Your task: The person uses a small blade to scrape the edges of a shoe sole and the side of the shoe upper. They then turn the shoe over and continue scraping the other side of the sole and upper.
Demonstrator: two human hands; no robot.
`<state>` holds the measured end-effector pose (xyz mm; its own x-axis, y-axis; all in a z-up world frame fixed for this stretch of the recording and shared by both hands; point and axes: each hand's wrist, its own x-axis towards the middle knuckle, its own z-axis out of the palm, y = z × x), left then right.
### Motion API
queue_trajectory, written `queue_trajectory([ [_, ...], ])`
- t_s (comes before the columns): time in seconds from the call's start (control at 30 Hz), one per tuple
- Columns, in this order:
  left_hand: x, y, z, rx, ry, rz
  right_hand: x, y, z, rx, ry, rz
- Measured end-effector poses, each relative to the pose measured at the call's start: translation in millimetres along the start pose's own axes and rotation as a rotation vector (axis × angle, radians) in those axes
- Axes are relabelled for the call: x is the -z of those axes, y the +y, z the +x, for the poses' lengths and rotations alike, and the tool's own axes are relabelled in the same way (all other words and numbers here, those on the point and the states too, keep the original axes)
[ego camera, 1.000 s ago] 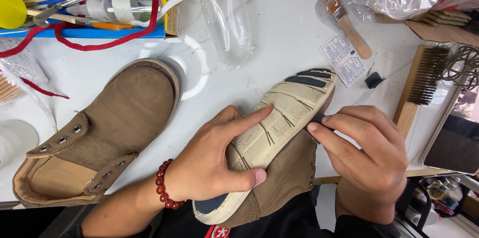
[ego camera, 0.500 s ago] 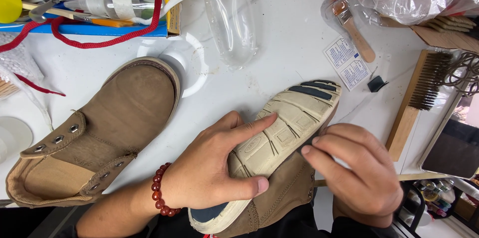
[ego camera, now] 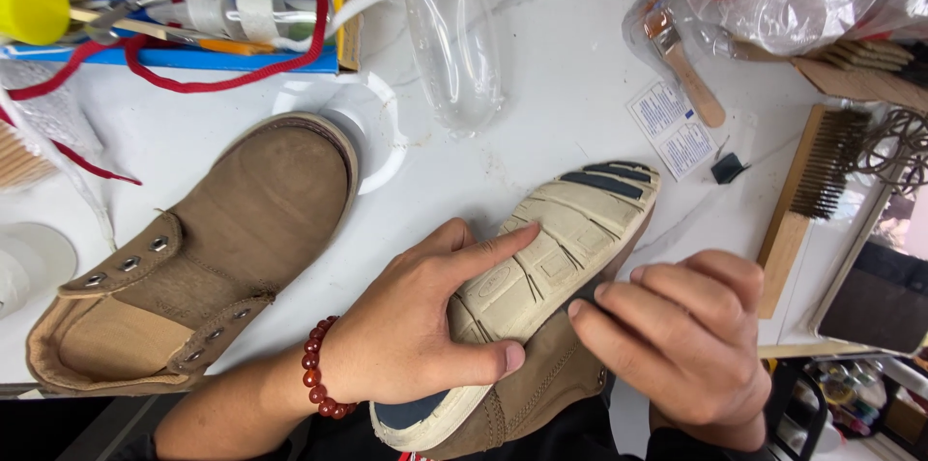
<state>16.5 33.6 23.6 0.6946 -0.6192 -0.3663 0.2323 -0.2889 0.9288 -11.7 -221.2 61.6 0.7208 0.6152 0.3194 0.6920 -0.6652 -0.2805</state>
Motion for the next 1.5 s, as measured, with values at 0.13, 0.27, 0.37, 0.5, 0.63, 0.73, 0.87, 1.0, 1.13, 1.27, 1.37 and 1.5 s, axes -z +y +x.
queue_trajectory([
  [0.13, 1.3, -0.3, 0.6, 0.003, -0.015, 0.018, 2.7, 5.5, 1.3, 0.033, -0.028, 0.019],
  [0.27, -0.2, -1.1, -0.6, -0.018, -0.012, 0.028, 4.4, 1.7, 3.1, -0.030, -0.029, 0.029],
  [0.37, 0.9, -2.8, -0.6, -0.016, -0.024, 0.029, -0.1, 0.2, 2.5, 0.043, -0.039, 0.078],
  [0.5, 3.5, -5.3, 0.2, -0.047, -0.036, 0.020, 2.0, -0.2, 4.2, 0.038, -0.060, 0.073],
  [0.63, 2.7, -8.3, 0.4, -0.053, -0.043, 0.013, -0.2, 0.6, 4.9, 0.093, -0.082, 0.090],
  [0.73, 3.0, -11.0, -0.5, -0.091, -0.044, -0.005, 3.6, -0.7, 5.0, -0.001, -0.046, 0.034],
  [0.87, 1.4, -15.4, -1.1, -0.111, -0.036, -0.009, -1.6, -2.4, 6.8, 0.123, -0.043, 0.071],
  [1.0, 1.2, -18.0, -0.1, -0.127, -0.037, 0.002, 3.3, -5.1, 6.7, 0.014, -0.054, 0.081],
  [1.13, -0.4, -18.2, 0.4, -0.130, -0.051, 0.012, -1.3, -0.5, 8.7, 0.173, -0.056, 0.078],
  [1.27, -0.2, -16.8, 0.5, -0.127, -0.050, 0.004, 3.9, -4.8, 7.4, 0.039, -0.036, 0.076],
  [1.37, -0.2, -15.5, 0.4, -0.133, -0.042, 0.037, 1.1, -0.5, 7.3, 0.139, -0.057, 0.106],
  [1.5, -0.1, -15.3, 0.7, -0.110, -0.052, 0.007, 1.0, -3.5, 1.7, -0.002, -0.013, 0.078],
])
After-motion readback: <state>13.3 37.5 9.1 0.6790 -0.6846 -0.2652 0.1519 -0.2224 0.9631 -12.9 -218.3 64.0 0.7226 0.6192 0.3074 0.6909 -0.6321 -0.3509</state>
